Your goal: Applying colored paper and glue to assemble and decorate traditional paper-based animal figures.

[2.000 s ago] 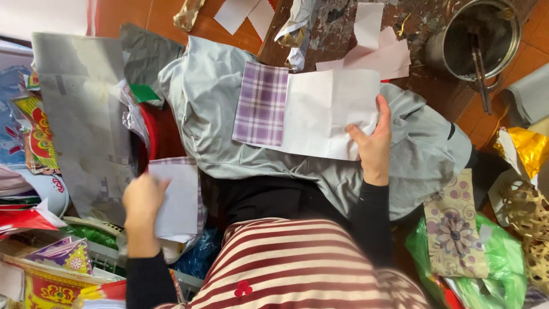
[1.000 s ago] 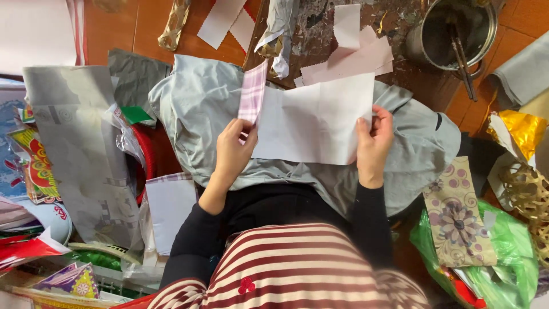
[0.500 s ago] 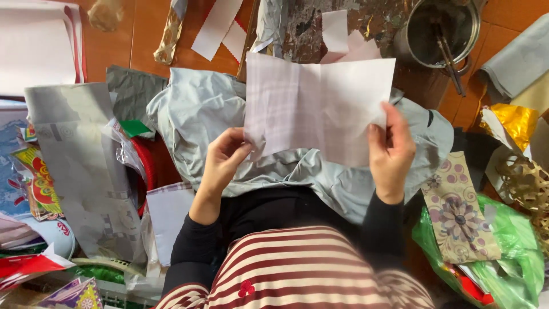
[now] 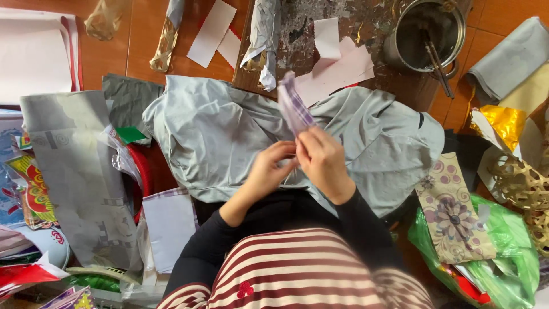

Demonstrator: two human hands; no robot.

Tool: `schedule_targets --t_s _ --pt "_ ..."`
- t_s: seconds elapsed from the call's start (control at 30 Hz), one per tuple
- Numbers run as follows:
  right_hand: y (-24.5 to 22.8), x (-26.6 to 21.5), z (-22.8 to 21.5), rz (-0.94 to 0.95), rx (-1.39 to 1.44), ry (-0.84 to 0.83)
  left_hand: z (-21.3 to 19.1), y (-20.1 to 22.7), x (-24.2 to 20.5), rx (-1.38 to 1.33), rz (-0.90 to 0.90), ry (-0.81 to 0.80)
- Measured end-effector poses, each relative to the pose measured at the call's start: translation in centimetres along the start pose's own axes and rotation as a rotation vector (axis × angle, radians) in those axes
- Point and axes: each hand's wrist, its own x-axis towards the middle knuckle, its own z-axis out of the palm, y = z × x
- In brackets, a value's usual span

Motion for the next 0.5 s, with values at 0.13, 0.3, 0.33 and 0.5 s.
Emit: schedule_targets --t_s 0.13,0.3,0.33,0.5 --pt "0.3 -0.8 -0.5 -0.36 0.038 -0.073 -4.5 -6.0 -1.3 -0.938 -0.521 0.105" --pt "-0.4 -2.1 0.7 -0.674 0.159 -0.347 -9.3 -6.9 -0.5 -1.185 -0.746 0.253" --pt "-0.6 -2.4 1.0 -0.673 0.166 -0.355 -9.0 -8.2 -0.9 -1.188 -0.752 0.262" --pt "-0.3 -4.5 3.5 -0.731 0.162 -0.478 -7.3 -11.4 -1.0 -0.887 -0.683 0.112"
